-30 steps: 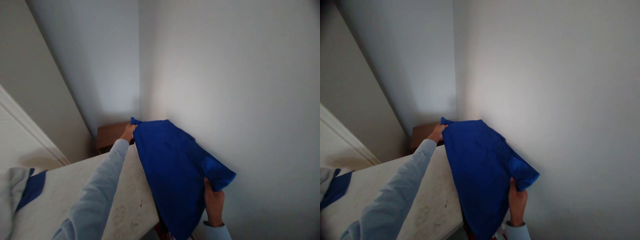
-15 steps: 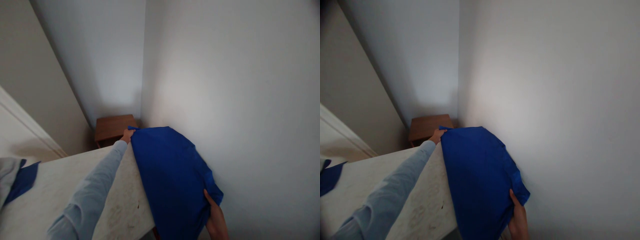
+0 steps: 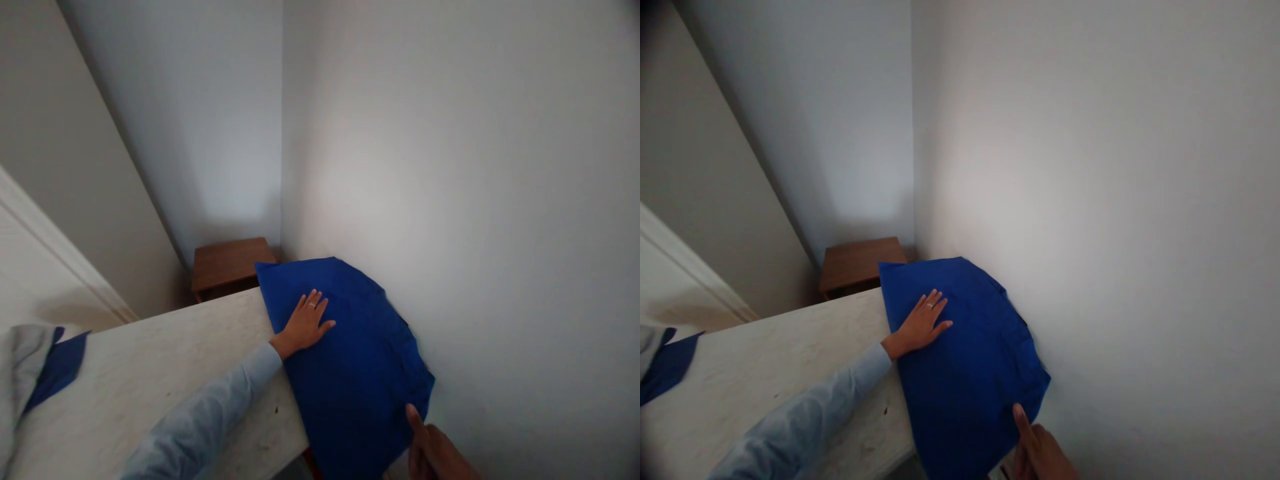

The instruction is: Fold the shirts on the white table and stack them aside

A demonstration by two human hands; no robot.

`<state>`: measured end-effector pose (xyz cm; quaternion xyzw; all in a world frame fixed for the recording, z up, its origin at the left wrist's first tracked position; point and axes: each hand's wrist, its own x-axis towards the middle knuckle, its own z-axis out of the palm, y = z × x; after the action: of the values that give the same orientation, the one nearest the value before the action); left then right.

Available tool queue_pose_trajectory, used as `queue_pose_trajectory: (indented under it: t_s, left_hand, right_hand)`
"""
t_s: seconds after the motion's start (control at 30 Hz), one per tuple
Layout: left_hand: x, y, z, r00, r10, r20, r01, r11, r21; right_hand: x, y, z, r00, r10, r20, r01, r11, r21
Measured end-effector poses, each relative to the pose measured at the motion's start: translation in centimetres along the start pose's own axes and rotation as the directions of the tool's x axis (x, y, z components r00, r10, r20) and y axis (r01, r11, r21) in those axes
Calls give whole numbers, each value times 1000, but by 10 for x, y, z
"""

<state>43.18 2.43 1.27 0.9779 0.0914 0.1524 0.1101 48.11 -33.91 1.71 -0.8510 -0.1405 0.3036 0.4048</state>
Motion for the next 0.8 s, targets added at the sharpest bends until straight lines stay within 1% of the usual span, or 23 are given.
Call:
queue_pose_trajectory:
  t_s: [0.03, 0.07, 0.1, 0.13, 0.17, 0.2, 0.23, 0.27, 0.3, 0.33, 0.37, 0.4, 0.43, 0.47, 0.5, 0.57, 0.67, 0.73, 0.8]
  left_hand:
    - [-8, 14, 5, 999, 38, 22, -37, 999, -9]
    - [-15, 26, 10, 997, 70, 40, -69, 997, -16]
    - [-21, 35, 14, 995, 90, 51, -89, 996, -17]
    - [-25, 43, 17, 993, 101, 53, -100, 995, -12]
    - [-29, 49, 19, 993, 103, 49, -103, 995, -2]
    - [-31, 53, 20, 994, 99, 39, -100, 995, 9]
    - [-33, 56, 20, 996, 91, 25, -91, 996, 20]
    - [-35, 58, 21, 997, 77, 10, -77, 997, 29]
    - [-37, 59, 20, 998, 57, -4, -56, 998, 39]
    - [-39, 59, 20, 999, 26, -18, -25, 998, 49]
    - [-41, 58, 20, 999, -17, -33, 19, 998, 62]
    - [-45, 57, 19, 997, -68, -46, 71, 994, 78]
    - [-49, 56, 19, 991, -120, -61, 125, 988, 93]
    - [-54, 55, 19, 984, -164, -74, 171, 980, 105]
    - [-59, 54, 19, 977, -195, -86, 204, 972, 115]
    - [-70, 53, 19, 970, -222, -104, 234, 964, 124]
    - [-84, 56, 18, 970, -219, -105, 231, 965, 123]
    - [-91, 59, 17, 971, -219, -93, 229, 966, 118]
    - [-98, 62, 16, 975, -209, -79, 217, 970, 108]
  right_hand:
    - [-4, -16, -9, 985, -27, 172, 29, 1000, -11]
    - [-4, -36, -16, 958, -92, 271, 103, 994, -26]
    - [-1, -59, -21, 949, -198, 245, 215, 976, -45]
    - [8, -84, -24, 936, -313, 161, 327, 942, -69]
    - [21, -110, -23, 885, -457, 86, 464, 880, -106]
    - [40, -134, -19, 798, -603, 22, 597, 784, -170]
    - [64, -155, -14, 690, -724, 0, 701, 668, -251]
    - [91, -172, -7, 593, -805, 19, 764, 555, -328]
    - [121, -184, 1, 534, -843, 70, 789, 467, -398]
    - [150, -192, 8, 522, -844, 119, 778, 415, -471]
    - [178, -194, 14, 557, -814, 166, 741, 396, -543]
    - [203, -193, 19, 608, -769, 196, 691, 391, -608]
    - [224, -189, 22, 658, -723, 213, 642, 390, -660]
    - [241, -182, 25, 696, -681, 227, 608, 391, -691]
    - [254, -175, 27, 712, -662, 235, 596, 391, -702]
    - [268, -161, 28, 721, -649, 244, 591, 391, -705]
    - [275, -149, 29, 711, -659, 245, 601, 390, -698]
    - [275, -147, 30, 708, -664, 242, 604, 391, -694]
    - [274, -150, 31, 703, -670, 238, 607, 391, -692]
